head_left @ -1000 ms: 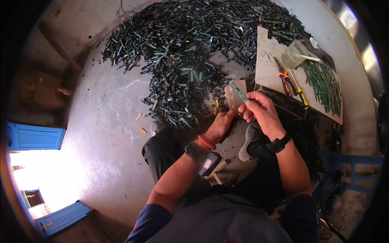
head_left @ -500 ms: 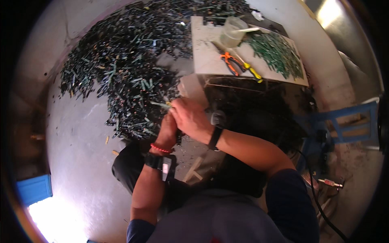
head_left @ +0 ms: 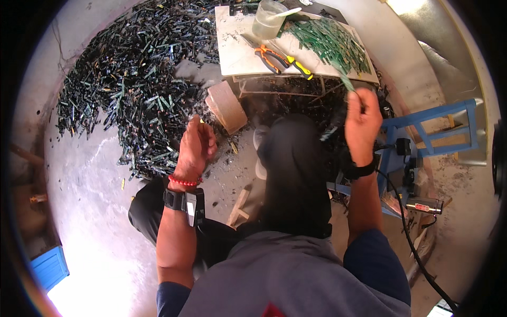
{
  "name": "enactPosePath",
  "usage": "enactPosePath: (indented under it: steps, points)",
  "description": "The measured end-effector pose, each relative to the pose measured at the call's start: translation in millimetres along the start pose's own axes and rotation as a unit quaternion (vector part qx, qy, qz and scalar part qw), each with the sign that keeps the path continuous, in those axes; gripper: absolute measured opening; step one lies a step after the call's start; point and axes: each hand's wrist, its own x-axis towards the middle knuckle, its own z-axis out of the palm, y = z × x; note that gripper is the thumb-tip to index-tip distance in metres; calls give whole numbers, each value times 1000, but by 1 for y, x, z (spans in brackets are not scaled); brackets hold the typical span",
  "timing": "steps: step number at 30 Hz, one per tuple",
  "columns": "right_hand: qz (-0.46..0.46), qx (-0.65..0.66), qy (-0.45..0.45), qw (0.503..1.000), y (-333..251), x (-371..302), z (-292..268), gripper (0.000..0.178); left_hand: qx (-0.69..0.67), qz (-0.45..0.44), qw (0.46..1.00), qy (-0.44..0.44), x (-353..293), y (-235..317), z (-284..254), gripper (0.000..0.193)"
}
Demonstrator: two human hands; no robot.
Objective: The person sits on the floor and uses pliers and a screwdriver to remove components from a small electronic device. They repeatedly pry and cut parts, then place the device aside and pick up a circuit board to scrape it with the screwdriver.
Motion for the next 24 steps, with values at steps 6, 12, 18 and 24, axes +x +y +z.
enactPosePath:
  steps: [6,12,18,24]
  points:
    - [58,-85,36,994,96,-32,-38,15,18,0,999,-27,6,-11,-7,51]
    - [221,277,-105,929,-23,-14,-1,13,36,19,999,9,-3,-14,-6,50]
    - [62,220,-220,948,-98,-27,88,8,-2,58,998,-31,-6,-11,-10,53]
    - [-200,176,-217,939,-121,-47,138,13,6,84,993,-81,-8,-5,-12,64]
